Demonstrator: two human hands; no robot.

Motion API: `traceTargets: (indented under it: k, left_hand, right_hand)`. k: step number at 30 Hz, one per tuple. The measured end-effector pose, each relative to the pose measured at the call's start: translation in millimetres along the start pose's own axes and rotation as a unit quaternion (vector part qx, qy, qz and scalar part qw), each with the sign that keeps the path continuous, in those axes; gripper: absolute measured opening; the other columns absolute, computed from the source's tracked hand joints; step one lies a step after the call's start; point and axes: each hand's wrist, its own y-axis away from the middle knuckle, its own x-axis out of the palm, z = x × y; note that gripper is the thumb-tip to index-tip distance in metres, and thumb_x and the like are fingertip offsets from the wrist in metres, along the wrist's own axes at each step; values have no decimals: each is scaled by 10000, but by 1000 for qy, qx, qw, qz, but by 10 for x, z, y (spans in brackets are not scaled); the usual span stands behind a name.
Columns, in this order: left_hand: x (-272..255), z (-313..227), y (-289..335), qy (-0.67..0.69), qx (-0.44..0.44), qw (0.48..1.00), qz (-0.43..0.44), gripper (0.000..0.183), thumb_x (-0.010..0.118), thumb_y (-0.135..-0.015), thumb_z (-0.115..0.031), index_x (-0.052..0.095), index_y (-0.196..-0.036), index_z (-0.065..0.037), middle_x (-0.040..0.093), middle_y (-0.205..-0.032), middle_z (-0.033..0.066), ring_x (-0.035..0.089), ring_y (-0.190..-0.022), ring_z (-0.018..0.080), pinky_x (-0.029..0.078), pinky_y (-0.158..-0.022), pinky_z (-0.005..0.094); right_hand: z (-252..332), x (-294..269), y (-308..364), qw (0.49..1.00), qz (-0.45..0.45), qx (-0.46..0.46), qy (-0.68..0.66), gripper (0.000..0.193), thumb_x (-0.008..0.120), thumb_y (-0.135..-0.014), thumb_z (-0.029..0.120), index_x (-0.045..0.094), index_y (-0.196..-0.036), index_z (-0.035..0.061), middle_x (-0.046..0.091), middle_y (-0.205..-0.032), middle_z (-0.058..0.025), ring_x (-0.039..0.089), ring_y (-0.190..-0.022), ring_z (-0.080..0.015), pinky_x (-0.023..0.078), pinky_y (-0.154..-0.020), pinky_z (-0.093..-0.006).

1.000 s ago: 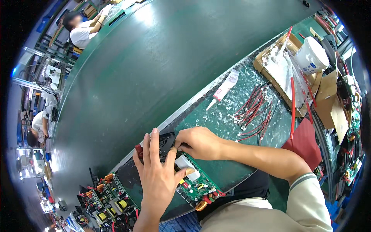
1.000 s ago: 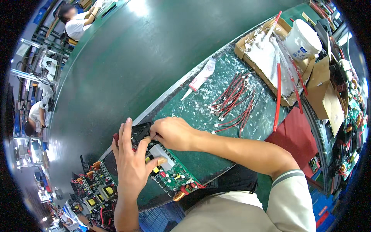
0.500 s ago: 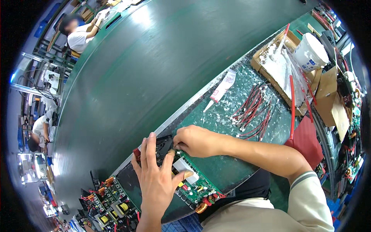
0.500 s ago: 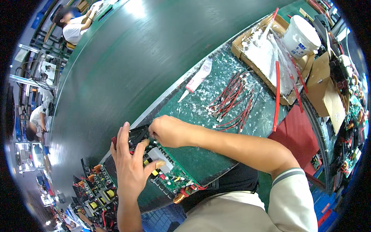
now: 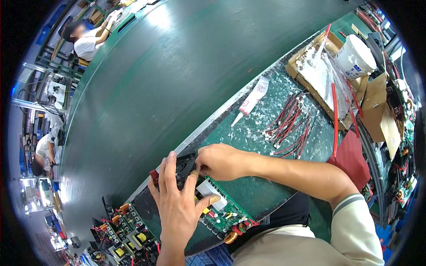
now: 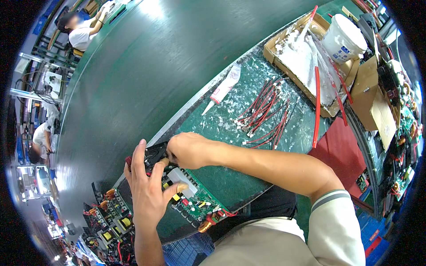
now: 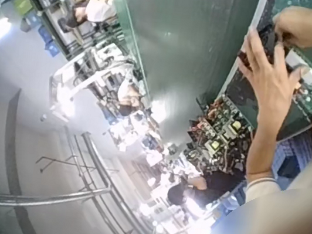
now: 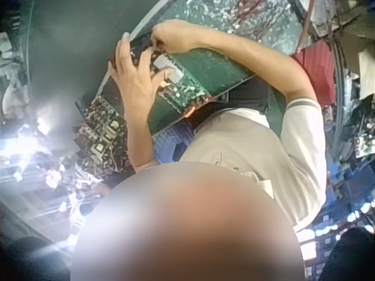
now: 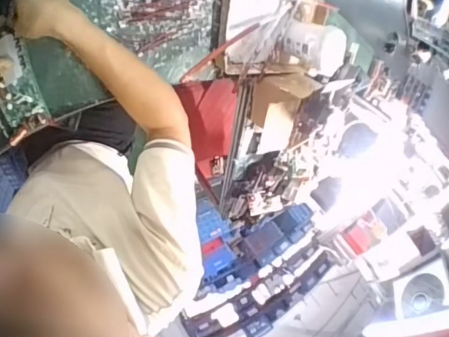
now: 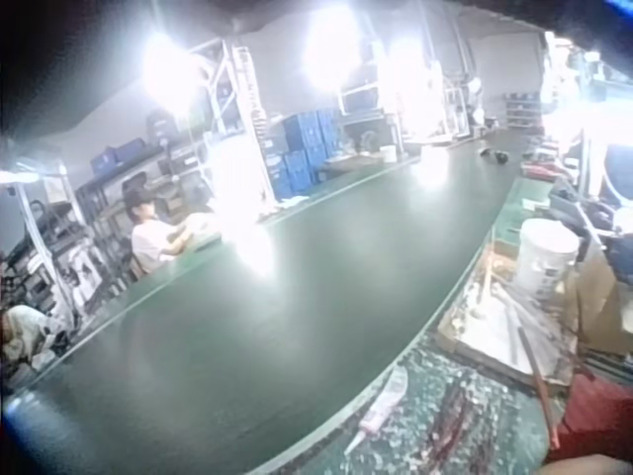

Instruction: Assembling electronic circuit boards and components on an industrial assembly line.

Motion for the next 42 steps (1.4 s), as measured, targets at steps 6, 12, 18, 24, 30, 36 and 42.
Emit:
traceTargets:
  k: [6,12,18,24,30,36,42]
  left_hand:
    - [1,6,-5,4,8,1000,-8,632,770,-732,-529,663,-1176,-93,304,-1535,198,357,-1390,379,250,-1085,647]
    - [4,6,-2,15,7,1000,-6,614,783,-723,-514,664,-1141,-81,305,-1534,200,363,-1383,367,250,-1085,644]
    - [-2,1,-14,5,9,1000,-3,611,773,-725,-513,657,-1141,-81,316,-1518,215,343,-1397,375,251,-1105,645]
    - [6,7,-1,9,11,1000,-7,608,785,-717,-497,656,-1134,-73,316,-1514,217,347,-1394,373,248,-1108,645]
    - [36,-38,57,-2,4,1000,-25,572,808,-704,-467,665,-1108,-87,338,-1494,180,371,-1377,349,260,-1091,650]
    - [65,-40,60,-8,7,999,-43,578,812,-700,-462,658,-1121,-97,350,-1484,175,386,-1367,341,265,-1096,646]
    - [24,-34,101,-5,-1,999,-38,565,807,-726,-395,640,-1155,-66,336,-1485,209,365,-1373,374,250,-1115,649]
  right_hand:
    - [84,-134,50,998,59,26,-12,143,671,-853,110,726,-950,21,682,-931,-181,661,-910,-371,516,-794,-457]
    - [38,-91,23,999,35,16,-23,158,688,-836,102,743,-966,31,714,-874,-168,689,-859,-352,539,-765,-422]
    - [64,-310,-65,985,106,96,-94,165,668,-828,70,742,-961,7,740,-838,-129,725,-766,-214,557,-717,-342]
    - [73,-218,3,980,89,121,-132,142,659,-840,71,726,-948,8,730,-828,-129,720,-759,-230,552,-705,-353]
    - [51,176,160,990,-136,19,-41,98,641,-806,68,715,-870,69,661,-938,-141,657,-947,-360,530,-760,-456]
    - [75,248,197,983,-174,18,-50,84,640,-798,58,701,-852,75,632,-928,-117,647,-924,-357,523,-745,-473]
    - [51,232,201,988,-154,-13,-18,82,651,-798,72,703,-861,65,641,-926,-137,653,-903,-367,524,-743,-475]
